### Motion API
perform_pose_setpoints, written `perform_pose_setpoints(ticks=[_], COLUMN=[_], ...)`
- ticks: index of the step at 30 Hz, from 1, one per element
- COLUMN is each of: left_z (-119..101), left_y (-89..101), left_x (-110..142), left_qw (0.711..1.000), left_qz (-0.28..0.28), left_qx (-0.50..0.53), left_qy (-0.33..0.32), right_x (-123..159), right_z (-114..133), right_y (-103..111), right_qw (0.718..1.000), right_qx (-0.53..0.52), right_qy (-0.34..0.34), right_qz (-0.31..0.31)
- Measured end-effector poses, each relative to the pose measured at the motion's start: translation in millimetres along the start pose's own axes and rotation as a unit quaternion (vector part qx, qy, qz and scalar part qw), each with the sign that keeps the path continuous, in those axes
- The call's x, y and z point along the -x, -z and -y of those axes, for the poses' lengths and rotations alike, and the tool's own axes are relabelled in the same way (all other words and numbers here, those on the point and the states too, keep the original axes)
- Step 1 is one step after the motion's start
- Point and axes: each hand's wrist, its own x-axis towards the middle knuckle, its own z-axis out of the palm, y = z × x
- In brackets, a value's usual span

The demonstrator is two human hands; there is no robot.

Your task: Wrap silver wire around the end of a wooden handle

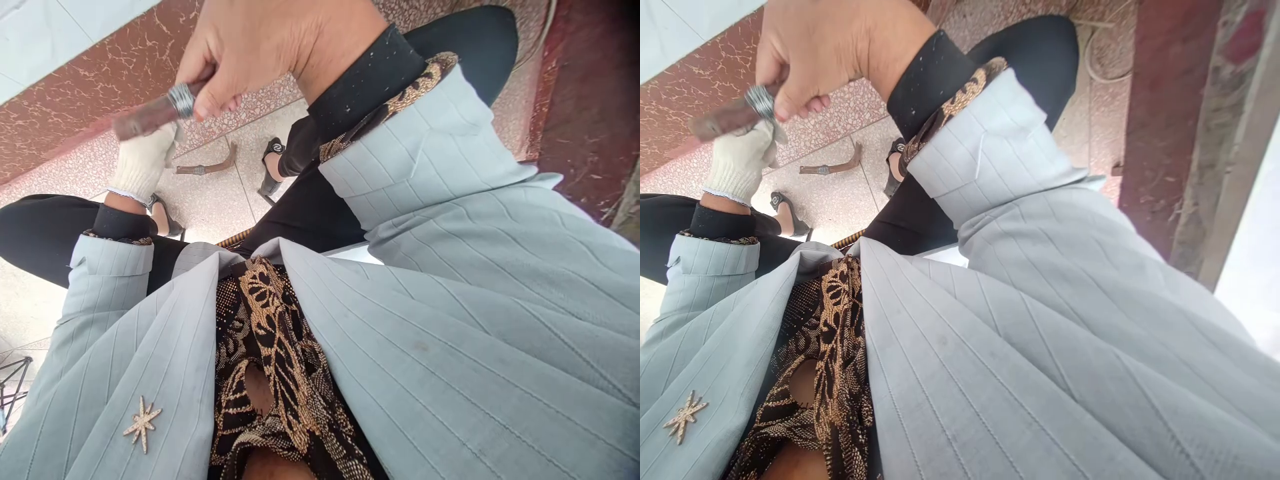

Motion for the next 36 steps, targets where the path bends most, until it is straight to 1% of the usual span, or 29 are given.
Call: perform_pose_setpoints(ticks=[1,2,4,5,7,8,10,12,14,17,19,20,22,23,24,26,27,28,29,30,31,32,33,34,35,36], left_z=[-2.6,-6.9,-17.0,-20.9,-22.4,-19.6,-8.5,4.0,11.0,7.6,2.3,0.7,1.4,3.3,5.9,10.8,12.5,13.3,13.2,12.3,10.7,8.6,6.2,3.4,0.4,-3.0], left_y=[-2.2,-3.8,-6.0,-6.6,-7.8,-8.3,-9.3,-9.4,-7.8,-1.5,3.8,5.9,7.2,6.0,3.8,-3.0,-6.8,-10.3,-13.4,-15.8,-17.3,-18.0,-17.8,-16.7,-14.6,-11.6], left_x=[3.6,8.2,17.0,20.0,20.5,18.0,8.8,-1.4,-7.5,-4.2,3.2,6.6,10.1,9.8,8.3,3.6,1.4,-0.1,-0.7,-0.2,1.3,3.5,6.0,8.6,10.9,12.8], left_qw=[1.0,1.0,0.999,0.998,0.997,0.996,0.993,0.987,0.979,0.969,0.97,0.973,0.981,0.984,0.984,0.978,0.975,0.975,0.977,0.983,0.987,0.988,0.987,0.986,0.985,0.987], left_qz=[0.017,0.018,0.031,0.036,0.041,0.044,0.06,0.087,0.114,0.172,0.193,0.191,0.166,0.146,0.122,0.064,0.044,0.028,0.028,0.05,0.08,0.113,0.139,0.151,0.153,0.137], left_qx=[0.005,0.0,-0.015,-0.024,-0.044,-0.054,-0.071,-0.094,-0.12,-0.123,-0.092,-0.069,-0.007,0.033,0.077,0.157,0.176,0.176,0.156,0.117,0.074,0.033,0.0,-0.021,-0.032,-0.031], left_qy=[-0.003,-0.012,-0.033,-0.041,-0.049,-0.054,-0.071,-0.101,-0.121,-0.127,-0.115,-0.108,-0.1,-0.101,-0.105,-0.118,-0.126,-0.136,-0.14,-0.133,-0.119,-0.1,-0.082,-0.071,-0.068,-0.073], right_x=[1.2,1.9,1.7,0.9,-1.9,-3.6,-7.1,-10.1,-12.7,-14.8,-13.9,-12.3,-7.1,-3.8,-0.4,4.8,6.0,6.1,5.1,3.2,0.8,-1.7,-4.2,-6.4,-8.3,-9.9], right_z=[-3.5,-4.7,0.2,5.4,17.8,23.4,30.6,32.5,31.1,27.9,25.2,23.0,16.5,12.5,8.5,3.1,2.5,3.5,5.9,9.1,12.4,15.3,17.2,17.8,17.1,15.4], right_y=[-0.4,-1.9,-6.7,-9.4,-14.4,-16.4,-19.6,-22.7,-26.0,-27.5,-22.9,-18.7,-8.3,-3.4,0.3,2.7,1.2,-1.5,-5.0,-8.4,-11.3,-13.1,-14.1,-14.4,-14.4,-14.7], right_qw=[0.999,0.996,0.989,0.986,0.981,0.979,0.971,0.964,0.958,0.951,0.952,0.955,0.965,0.973,0.983,0.994,0.99,0.979,0.965,0.953,0.946,0.942,0.943,0.944,0.945,0.947], right_qx=[-0.028,-0.054,-0.075,-0.062,0.012,0.062,0.145,0.183,0.188,0.151,0.107,0.089,0.064,0.046,0.019,-0.082,-0.142,-0.199,-0.241,-0.256,-0.242,-0.197,-0.128,-0.044,0.037,0.104], right_qy=[-0.002,-0.014,-0.068,-0.101,-0.159,-0.174,-0.186,-0.189,-0.182,-0.146,-0.126,-0.118,-0.094,-0.073,-0.049,-0.011,-0.004,-0.008,-0.026,-0.063,-0.117,-0.175,-0.225,-0.264,-0.283,-0.282], right_qz=[-0.042,-0.074,-0.108,-0.117,-0.11,-0.091,-0.029,0.043,0.119,0.227,0.258,0.257,0.236,0.212,0.176,0.069,0.01,-0.045,-0.099,-0.146,-0.183,-0.206,-0.21,-0.194,-0.161,-0.115])
